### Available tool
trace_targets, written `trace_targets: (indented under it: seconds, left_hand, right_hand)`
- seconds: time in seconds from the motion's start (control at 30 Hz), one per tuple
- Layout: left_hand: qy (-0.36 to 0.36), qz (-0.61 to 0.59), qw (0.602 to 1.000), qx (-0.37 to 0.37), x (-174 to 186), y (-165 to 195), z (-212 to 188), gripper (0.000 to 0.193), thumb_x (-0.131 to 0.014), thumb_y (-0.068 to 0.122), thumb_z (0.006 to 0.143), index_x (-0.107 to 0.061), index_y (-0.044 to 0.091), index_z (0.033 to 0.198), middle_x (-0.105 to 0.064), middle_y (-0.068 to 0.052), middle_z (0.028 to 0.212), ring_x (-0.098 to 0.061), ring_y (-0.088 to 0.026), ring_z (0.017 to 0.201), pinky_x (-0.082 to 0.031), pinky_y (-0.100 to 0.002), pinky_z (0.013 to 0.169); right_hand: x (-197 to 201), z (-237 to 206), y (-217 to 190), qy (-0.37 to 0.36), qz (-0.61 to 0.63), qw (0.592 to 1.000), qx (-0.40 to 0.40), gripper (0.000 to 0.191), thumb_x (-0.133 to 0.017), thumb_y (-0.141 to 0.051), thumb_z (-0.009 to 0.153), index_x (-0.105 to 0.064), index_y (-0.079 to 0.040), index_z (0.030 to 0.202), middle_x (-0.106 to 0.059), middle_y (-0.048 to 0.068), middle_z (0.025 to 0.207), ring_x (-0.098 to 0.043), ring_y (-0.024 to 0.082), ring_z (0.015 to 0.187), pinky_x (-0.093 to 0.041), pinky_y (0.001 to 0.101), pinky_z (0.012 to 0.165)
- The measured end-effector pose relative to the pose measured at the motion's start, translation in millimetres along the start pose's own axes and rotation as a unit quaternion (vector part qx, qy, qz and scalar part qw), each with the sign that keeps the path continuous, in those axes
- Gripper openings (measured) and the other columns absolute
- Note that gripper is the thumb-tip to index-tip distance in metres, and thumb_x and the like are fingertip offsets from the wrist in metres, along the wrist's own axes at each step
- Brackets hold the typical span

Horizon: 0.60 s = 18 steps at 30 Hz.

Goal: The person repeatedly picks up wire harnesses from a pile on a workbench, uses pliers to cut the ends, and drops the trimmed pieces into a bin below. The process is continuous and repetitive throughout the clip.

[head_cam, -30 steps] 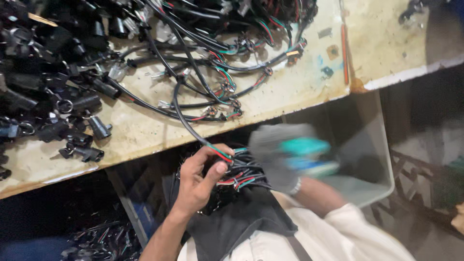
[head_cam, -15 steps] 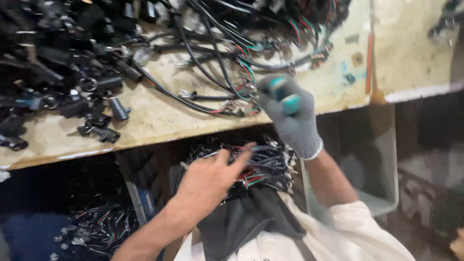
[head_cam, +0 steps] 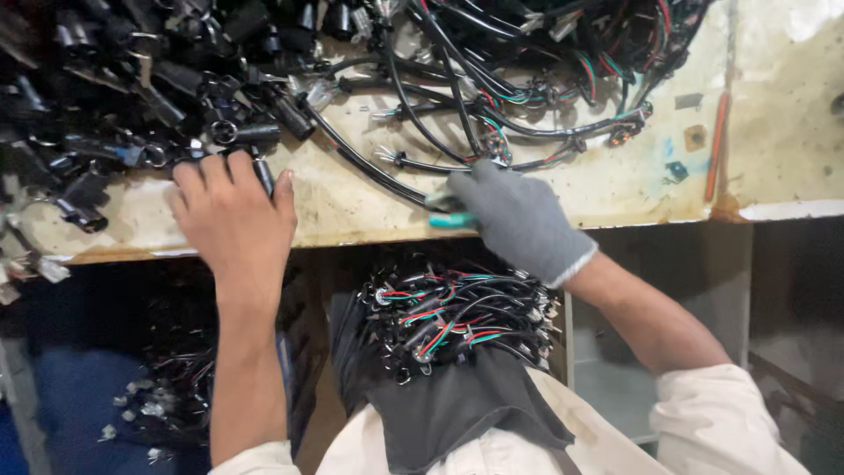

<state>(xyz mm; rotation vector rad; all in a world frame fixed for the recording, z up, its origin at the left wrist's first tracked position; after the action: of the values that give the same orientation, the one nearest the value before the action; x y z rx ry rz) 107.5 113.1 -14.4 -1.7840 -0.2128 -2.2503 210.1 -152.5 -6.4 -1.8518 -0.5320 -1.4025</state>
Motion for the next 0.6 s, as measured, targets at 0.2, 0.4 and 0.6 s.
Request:
trace_targets:
  seconds: [0.2, 0.4, 0.6]
  left_hand:
    - [0.045, -0.228, 0.972, 0.024, 2, -4, -1, 0.031, -0.084, 0.012, 0.089, -0.068, 0.006, 0.114, -0.065, -0.012, 0.110, -0.062, -0.029, 0.108, -0.052, -0.045, 0.093]
    - [0.077, -0.765, 0.640, -0.017, 30, 33, -28, 0.029, -0.087, 0.011, 0.084, -0.068, 0.007, 0.106, -0.067, -0.006, 0.108, -0.066, -0.022, 0.106, -0.056, -0.042, 0.100]
    - [-0.459, -0.849, 0.255, -0.065, 48, 133, -105, 0.069, -0.089, 0.018, 0.087, -0.054, 0.008, 0.146, -0.071, -0.010, 0.102, -0.073, -0.021, 0.097, -0.059, -0.035, 0.088]
  right_hand:
    - [15, -38, -10, 0.215, 0.029, 0.976, 0.008, 0.021, -0.069, -0.008, 0.082, -0.063, -0.010, 0.102, -0.059, 0.011, 0.091, -0.063, 0.033, 0.075, -0.049, 0.0464, 0.064]
    - [-24, -57, -13, 0.155, 0.045, 0.987, -0.013, 0.026, -0.070, -0.010, 0.082, -0.063, -0.009, 0.107, -0.060, 0.010, 0.091, -0.064, 0.032, 0.081, -0.051, 0.0457, 0.065]
    - [-25, -36, 12, 0.068, 0.058, 0.994, -0.058, 0.040, -0.070, -0.006, 0.071, -0.061, -0.011, 0.109, -0.061, 0.012, 0.092, -0.066, 0.035, 0.084, -0.051, 0.0488, 0.061]
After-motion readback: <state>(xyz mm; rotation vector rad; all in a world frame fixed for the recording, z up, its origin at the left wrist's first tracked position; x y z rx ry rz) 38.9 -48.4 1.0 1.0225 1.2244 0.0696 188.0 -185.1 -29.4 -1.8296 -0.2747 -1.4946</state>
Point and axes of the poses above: each hand's wrist, its own z-axis towards the middle knuckle, its own x-axis out of the back of the hand, y = z × x, the point moved 3 cm from there along z, towards the middle knuckle
